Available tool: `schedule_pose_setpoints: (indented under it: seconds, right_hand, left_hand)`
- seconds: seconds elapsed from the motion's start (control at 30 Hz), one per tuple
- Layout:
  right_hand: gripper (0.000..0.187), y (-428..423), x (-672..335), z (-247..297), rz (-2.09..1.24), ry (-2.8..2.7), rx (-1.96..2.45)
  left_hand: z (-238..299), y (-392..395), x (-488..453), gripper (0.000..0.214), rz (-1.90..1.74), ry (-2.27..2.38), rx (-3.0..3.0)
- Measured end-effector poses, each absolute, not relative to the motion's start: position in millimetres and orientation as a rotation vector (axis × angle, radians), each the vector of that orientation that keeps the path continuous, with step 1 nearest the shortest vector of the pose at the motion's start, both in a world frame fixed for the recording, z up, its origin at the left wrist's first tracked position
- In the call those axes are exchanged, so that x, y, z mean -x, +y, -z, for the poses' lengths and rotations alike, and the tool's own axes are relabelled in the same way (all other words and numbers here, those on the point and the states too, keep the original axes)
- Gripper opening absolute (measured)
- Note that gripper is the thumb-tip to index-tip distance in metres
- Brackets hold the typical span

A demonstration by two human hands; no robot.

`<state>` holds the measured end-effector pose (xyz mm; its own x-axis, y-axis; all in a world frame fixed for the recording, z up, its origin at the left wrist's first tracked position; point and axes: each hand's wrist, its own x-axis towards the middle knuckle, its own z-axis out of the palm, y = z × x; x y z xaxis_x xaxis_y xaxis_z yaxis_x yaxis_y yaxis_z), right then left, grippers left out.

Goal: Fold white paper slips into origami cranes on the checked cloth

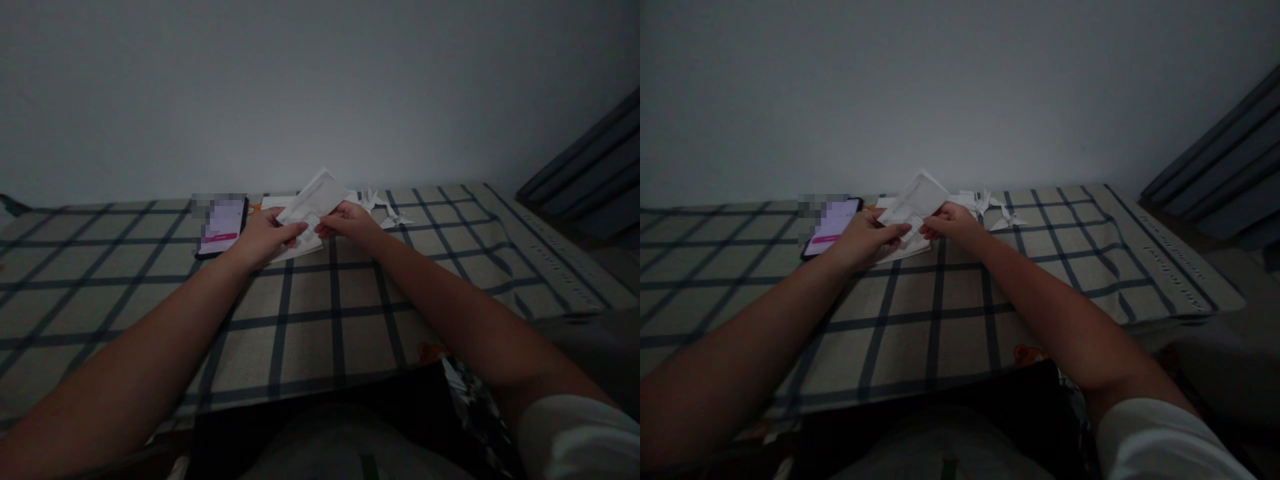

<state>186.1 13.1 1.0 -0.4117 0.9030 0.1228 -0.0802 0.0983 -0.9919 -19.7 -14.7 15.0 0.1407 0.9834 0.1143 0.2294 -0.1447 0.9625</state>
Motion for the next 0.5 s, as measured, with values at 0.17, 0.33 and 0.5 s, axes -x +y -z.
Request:
schedule_pose_setpoints:
  seconds: [0.17,0.33,0.5]
  right_hand:
    - [0.014,16.6,-189.0,-0.9,-1.418,-1.598,0.97]
    - [0.015,15.5,-190.7,0.7,-1.476,-1.546,0.937]
    - [0.023,11.9,-189.7,0.9,-1.429,-1.507,0.837]
  left_hand:
    - [-14.1,-12.6,22.4,0.03,-1.054,1.29,-1.584]
    - [-11.8,-8.1,22.0,0.041,-1.19,1.22,-1.509]
    - [-10.7,-5.9,20.1,0.049,-1.304,1.047,-1.323]
